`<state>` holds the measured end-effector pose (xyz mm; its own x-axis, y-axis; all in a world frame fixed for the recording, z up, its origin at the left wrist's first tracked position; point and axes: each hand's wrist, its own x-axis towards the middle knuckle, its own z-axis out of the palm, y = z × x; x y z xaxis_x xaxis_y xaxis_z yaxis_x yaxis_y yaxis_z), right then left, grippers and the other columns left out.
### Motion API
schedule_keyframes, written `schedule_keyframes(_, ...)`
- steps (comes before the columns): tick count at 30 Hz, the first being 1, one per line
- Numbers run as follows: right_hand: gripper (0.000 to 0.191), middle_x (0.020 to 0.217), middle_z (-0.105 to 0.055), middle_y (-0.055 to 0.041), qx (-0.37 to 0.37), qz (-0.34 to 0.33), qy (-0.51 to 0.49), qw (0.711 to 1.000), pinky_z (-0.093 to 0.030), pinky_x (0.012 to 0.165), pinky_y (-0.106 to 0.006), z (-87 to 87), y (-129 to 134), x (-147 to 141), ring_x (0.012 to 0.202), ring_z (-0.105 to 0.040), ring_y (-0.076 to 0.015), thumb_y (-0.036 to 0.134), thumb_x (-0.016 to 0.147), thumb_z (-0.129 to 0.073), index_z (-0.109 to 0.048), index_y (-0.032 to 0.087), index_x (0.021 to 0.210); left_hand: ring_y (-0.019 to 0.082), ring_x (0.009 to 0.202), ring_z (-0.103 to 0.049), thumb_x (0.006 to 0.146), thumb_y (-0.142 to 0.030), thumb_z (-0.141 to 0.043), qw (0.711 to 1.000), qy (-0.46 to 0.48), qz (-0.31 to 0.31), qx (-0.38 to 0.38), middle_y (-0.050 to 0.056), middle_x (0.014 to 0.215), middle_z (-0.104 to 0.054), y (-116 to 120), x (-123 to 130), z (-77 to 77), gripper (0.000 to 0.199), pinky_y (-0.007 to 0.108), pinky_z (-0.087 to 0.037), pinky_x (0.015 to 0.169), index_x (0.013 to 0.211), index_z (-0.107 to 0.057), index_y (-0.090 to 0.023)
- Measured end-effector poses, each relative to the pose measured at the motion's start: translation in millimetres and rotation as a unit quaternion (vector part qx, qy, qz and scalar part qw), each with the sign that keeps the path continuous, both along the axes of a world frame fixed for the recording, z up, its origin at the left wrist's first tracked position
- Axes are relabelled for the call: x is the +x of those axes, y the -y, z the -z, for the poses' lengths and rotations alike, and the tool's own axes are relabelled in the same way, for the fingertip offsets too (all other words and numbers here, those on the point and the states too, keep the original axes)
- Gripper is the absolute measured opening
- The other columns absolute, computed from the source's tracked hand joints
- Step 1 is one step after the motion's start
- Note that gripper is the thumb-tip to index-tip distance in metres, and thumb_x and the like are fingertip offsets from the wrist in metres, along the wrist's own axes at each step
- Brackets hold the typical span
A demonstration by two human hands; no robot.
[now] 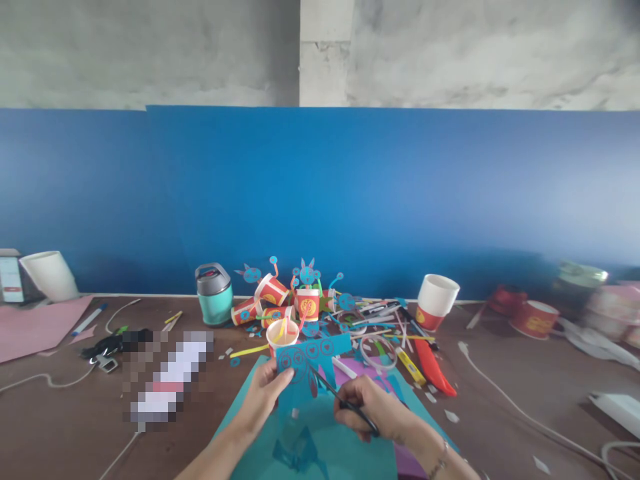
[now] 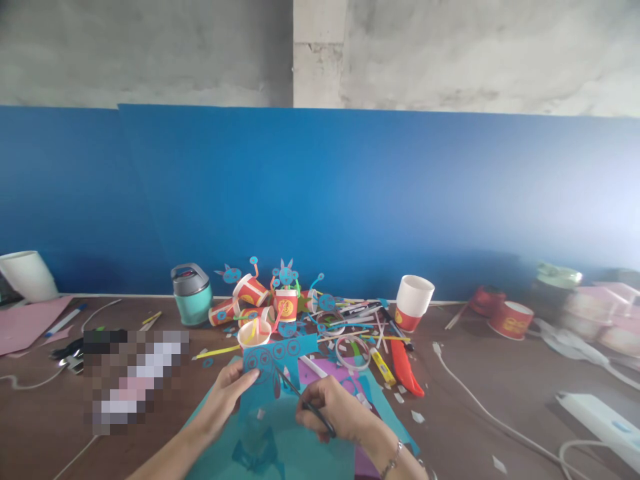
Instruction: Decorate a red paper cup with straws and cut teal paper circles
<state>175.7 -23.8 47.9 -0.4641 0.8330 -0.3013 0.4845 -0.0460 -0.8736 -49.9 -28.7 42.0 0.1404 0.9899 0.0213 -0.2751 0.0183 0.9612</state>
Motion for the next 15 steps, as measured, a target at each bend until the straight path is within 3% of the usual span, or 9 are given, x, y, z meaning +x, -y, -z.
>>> schedule_keyframes(5,0.008,0.048,-0.054,0.0068,0.006,-0.002,-0.003,1.0,-0.029,0.037,-0.017,-0.1,0.2,0.5,0.036,-0.042,-0.0044,0.023,0.072,-0.06,-0.063,0.016,0.075,0.022,0.063,-0.065,0.069,-0.05,-0.077,1.0,0.012,-0.004,-0.008,0.004,0.069,-0.073,0.6,0.3,3.4,0.037,0.031,-0.051,0.063,0.083,-0.075,-0.016)
schedule_keyframes(11,0.008,0.049,-0.055,0.0069,0.001,0.0,-0.01,1.0,-0.029,0.037,-0.017,6.2,-0.4,0.5,0.036,-0.042,-0.0044,0.023,0.07,-0.059,-0.062,0.016,0.074,0.025,0.079,-0.068,0.071,-0.051,-0.076,0.999,0.011,-0.024,0.021,0.006,0.085,-0.076,-0.3,0.5,3.5,0.042,0.036,-0.052,0.081,0.094,-0.075,-0.016)
schedule_keyframes(15,0.007,0.047,-0.053,0.0079,-0.004,0.011,-0.023,1.0,-0.029,0.038,-0.016,7.2,-1.0,-0.3,0.035,-0.042,-0.0041,0.022,0.071,-0.06,-0.062,0.017,0.074,0.024,0.073,-0.067,0.071,-0.053,-0.076,1.0,-0.008,-0.021,0.013,0.006,0.078,-0.074,-0.5,0.8,3.1,0.043,0.035,-0.053,0.074,0.092,-0.075,-0.015)
